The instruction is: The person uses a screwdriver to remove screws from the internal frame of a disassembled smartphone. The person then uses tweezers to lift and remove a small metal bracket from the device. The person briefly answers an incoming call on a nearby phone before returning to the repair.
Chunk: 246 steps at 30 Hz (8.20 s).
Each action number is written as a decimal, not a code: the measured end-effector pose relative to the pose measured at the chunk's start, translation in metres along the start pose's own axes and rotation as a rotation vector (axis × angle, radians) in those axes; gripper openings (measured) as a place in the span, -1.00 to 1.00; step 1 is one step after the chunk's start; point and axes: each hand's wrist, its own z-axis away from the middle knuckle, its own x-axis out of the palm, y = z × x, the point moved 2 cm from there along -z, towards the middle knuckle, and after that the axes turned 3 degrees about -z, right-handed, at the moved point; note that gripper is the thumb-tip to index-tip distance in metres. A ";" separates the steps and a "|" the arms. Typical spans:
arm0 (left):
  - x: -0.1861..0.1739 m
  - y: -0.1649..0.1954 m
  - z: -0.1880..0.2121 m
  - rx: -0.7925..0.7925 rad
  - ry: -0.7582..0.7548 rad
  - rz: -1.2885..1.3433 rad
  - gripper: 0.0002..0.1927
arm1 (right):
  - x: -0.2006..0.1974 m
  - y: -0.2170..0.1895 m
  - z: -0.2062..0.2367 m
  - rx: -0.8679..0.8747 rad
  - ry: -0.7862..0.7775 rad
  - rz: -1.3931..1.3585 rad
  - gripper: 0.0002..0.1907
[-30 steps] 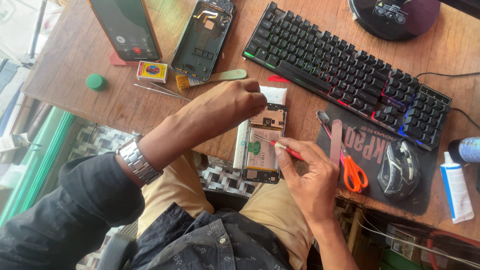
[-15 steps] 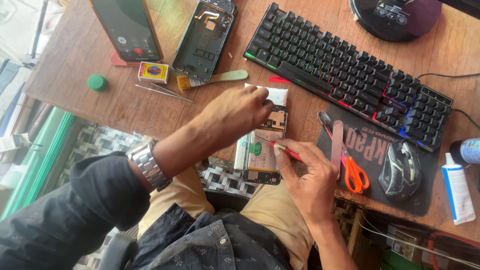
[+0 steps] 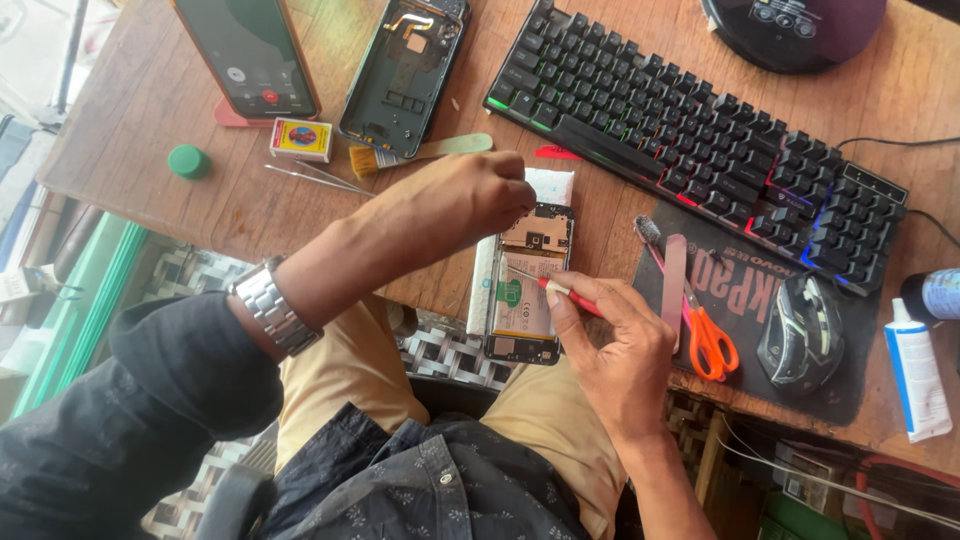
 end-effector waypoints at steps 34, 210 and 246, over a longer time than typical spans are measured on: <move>0.024 0.008 0.002 0.143 0.007 -0.394 -0.85 | 0.001 0.000 0.000 0.000 -0.017 -0.004 -0.82; 0.043 0.018 0.021 -0.381 0.430 0.121 -0.90 | -0.022 0.026 -0.008 0.499 0.261 -0.816 -0.74; -0.014 -0.044 0.063 -0.526 0.611 -0.417 -0.87 | 0.016 0.014 -0.015 0.484 -0.070 -0.323 -0.74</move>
